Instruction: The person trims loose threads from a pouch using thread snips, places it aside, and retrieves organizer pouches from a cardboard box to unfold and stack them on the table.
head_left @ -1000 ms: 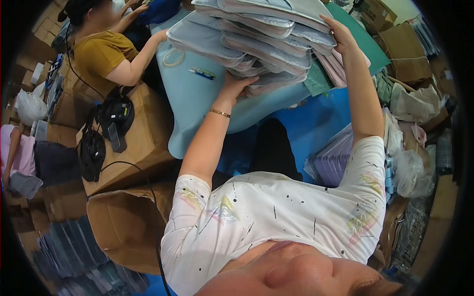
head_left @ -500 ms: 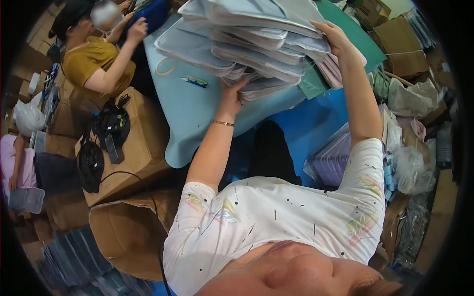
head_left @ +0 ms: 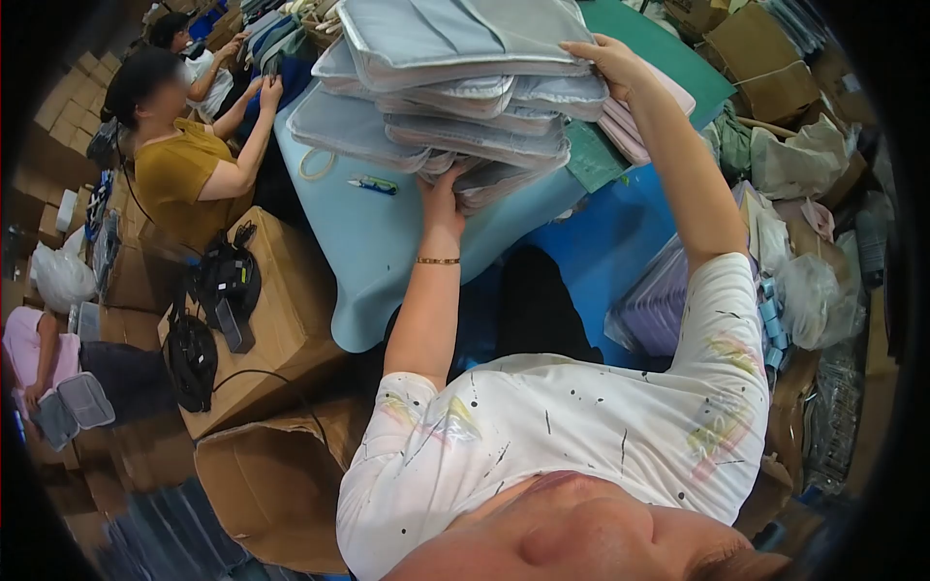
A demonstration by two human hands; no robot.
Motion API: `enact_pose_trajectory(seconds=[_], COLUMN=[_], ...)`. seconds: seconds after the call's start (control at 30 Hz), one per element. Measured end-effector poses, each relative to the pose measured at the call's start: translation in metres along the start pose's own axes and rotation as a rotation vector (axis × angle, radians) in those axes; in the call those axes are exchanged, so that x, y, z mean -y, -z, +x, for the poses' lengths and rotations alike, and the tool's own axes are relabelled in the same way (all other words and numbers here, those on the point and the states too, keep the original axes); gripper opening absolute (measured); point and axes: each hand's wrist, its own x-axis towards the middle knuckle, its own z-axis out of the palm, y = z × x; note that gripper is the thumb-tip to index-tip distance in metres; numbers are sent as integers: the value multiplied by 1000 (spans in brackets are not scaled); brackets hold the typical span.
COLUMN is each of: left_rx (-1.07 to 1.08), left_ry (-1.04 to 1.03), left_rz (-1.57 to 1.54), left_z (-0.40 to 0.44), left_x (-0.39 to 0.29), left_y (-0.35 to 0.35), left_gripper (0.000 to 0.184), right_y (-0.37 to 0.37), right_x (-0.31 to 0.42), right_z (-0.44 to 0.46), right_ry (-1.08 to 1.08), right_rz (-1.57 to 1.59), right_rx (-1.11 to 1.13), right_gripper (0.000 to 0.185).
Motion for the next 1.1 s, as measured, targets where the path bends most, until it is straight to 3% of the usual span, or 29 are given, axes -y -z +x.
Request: enact_pose_trajectory(seconds=[0.23, 0.33, 0.77, 1.03, 1.1], left_rx=[59, 20, 102, 248, 182], left_ry=[161, 45, 5, 81, 72], left_rz=[-145, -135, -213, -317, -270], left_z=[29, 23, 2, 10, 12], left_x=[12, 13, 24, 74, 90], left_y=[28, 22, 17, -46, -56], left_gripper=[62, 52, 56, 61, 63], right_y=[-7, -13, -7, 54, 73], right_x=[2, 4, 31, 29, 19], right_z=[-4, -6, -42, -55, -50], right_ry=[-21, -21, 45, 31, -8], right_rz=[12, 38, 36, -17, -40], right_rx=[21, -1, -15, -51, -75], right_gripper=[45, 46, 49, 47, 47])
